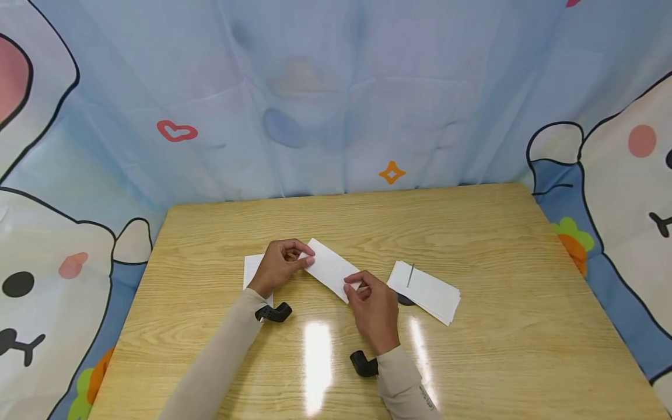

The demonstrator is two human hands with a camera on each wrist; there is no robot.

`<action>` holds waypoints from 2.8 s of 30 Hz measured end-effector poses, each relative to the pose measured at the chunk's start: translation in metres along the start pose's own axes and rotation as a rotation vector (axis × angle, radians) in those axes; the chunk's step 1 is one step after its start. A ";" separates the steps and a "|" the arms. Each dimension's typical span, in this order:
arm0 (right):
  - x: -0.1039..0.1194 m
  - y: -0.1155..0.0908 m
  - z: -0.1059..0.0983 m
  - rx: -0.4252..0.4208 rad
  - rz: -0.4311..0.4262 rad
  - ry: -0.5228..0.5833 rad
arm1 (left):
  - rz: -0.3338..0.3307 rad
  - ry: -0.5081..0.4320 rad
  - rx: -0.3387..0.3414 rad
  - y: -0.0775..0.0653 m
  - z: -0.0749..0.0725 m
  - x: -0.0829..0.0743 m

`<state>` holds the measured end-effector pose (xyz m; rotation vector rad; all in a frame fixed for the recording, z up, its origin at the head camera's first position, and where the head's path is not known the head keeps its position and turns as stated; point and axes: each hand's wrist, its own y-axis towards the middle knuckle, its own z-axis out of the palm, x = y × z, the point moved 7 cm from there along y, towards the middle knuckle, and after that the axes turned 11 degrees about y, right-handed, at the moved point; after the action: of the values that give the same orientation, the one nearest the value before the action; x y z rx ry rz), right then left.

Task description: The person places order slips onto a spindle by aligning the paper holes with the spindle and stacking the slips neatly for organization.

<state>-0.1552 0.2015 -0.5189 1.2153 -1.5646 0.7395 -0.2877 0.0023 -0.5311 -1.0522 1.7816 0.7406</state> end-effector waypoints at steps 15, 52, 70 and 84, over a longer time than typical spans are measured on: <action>0.026 0.002 -0.030 -0.126 -0.141 0.048 | 0.023 -0.049 0.016 -0.001 0.008 -0.010; 0.052 -0.005 -0.090 -0.367 -0.228 0.081 | 0.155 -0.097 0.011 0.015 0.040 -0.069; 0.046 -0.005 -0.105 -0.415 -0.234 0.112 | 0.171 -0.090 0.046 0.017 0.054 -0.077; 0.041 -0.005 -0.112 -0.438 -0.228 0.108 | 0.172 -0.087 0.058 0.018 0.061 -0.082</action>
<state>-0.1145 0.2847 -0.4438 0.9861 -1.3778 0.2878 -0.2616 0.0886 -0.4798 -0.8234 1.8232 0.8220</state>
